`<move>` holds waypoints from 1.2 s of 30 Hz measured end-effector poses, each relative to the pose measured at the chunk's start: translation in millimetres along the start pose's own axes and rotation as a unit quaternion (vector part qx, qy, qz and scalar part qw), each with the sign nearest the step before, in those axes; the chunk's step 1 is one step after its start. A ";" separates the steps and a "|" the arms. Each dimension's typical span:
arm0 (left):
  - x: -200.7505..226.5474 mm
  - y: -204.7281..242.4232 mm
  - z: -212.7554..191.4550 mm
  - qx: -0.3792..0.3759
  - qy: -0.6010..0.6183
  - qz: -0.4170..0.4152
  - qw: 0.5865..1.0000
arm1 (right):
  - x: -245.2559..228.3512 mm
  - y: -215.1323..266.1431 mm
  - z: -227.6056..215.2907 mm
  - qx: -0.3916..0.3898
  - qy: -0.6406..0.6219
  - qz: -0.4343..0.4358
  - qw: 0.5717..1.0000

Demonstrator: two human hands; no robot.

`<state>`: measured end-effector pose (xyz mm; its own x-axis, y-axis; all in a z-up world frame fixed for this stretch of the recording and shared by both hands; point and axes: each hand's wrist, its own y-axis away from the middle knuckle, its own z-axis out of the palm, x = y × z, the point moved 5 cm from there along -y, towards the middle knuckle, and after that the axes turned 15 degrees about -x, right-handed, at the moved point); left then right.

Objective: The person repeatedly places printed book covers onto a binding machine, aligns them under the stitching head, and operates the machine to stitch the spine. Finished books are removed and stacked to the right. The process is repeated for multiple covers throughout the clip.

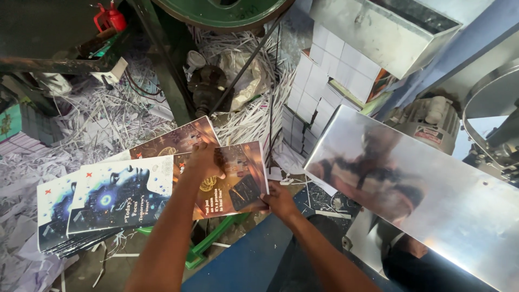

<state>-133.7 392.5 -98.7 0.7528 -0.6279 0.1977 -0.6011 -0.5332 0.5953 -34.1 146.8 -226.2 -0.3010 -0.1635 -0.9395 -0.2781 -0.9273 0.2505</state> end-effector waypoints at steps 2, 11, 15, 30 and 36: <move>-2.8 3.1 0.9 0.030 0.014 0.018 0.999 | -3.2 1.5 0.1 0.014 0.021 0.006 1.000; -19.8 17.8 6.6 0.169 0.080 0.114 0.976 | -33.2 16.6 6.7 0.035 0.015 0.038 0.999; -21.9 23.3 8.9 0.168 0.077 0.126 0.975 | -32.8 16.6 7.7 -0.002 0.075 -0.063 0.995; 24.2 61.6 1.9 0.070 0.065 0.194 0.976 | -3.0 77.2 27.8 0.005 -0.085 0.054 0.995; 11.8 43.7 -3.2 0.038 0.009 0.193 0.980 | 7.7 112.5 0.2 0.055 -0.097 0.017 0.994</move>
<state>-150.2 363.5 -67.8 0.4692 -0.7811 0.4119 -0.8601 -0.2985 0.4136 -67.9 41.2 -205.2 -0.4782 -0.1157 -0.8706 -0.3596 -0.8786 0.3143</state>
